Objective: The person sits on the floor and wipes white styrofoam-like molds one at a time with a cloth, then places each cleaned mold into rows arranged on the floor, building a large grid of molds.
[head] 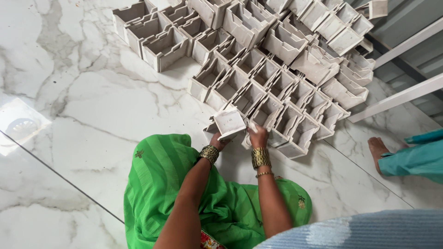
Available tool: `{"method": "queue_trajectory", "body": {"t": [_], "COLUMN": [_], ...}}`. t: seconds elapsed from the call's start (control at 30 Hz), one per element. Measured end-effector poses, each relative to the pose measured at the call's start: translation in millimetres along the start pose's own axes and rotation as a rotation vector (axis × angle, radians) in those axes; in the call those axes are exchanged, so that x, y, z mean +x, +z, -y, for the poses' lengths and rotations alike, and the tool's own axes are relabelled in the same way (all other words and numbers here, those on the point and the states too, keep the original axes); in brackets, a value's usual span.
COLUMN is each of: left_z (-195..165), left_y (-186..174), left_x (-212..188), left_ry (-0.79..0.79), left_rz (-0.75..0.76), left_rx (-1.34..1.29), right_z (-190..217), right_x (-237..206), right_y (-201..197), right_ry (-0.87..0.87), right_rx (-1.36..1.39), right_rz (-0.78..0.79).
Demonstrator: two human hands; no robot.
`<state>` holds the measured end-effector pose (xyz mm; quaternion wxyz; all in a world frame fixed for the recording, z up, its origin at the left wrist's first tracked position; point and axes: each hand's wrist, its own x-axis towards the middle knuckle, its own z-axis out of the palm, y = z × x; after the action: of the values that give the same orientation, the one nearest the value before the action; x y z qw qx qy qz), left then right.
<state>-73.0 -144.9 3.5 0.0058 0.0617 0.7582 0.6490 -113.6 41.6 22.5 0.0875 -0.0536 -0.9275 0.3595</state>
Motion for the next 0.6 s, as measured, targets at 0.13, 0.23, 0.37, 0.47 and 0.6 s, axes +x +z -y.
{"method": "queue_trajectory", "body": {"t": [0.13, 0.23, 0.37, 0.47, 0.6], "left_z": [3, 4, 3, 3, 2], "left_y": [2, 2, 2, 5, 6], "left_x": [-1, -2, -2, -4, -5], "left_ry": [0.042, -0.026, -0.078, -0.079, -0.016], "left_rz": [-0.061, -0.097, -0.124, -0.045, -0.01], "left_rx": [-0.007, -0.062, 0.121, 0.219, 0.06], "right_z": [-27, -34, -30, -15, 27], "right_x": [-26, -36, -33, -24, -6], "right_y": [-3, -1, -2, -9, -2], "right_ry": [0.022, 0.216, 0.131, -0.1, -0.495], "right_rx": [0.231, 0.57, 0.576, 0.415, 0.225], "right_rz": [-0.126, -0.136, -0.263, -0.359, -0.31]}}
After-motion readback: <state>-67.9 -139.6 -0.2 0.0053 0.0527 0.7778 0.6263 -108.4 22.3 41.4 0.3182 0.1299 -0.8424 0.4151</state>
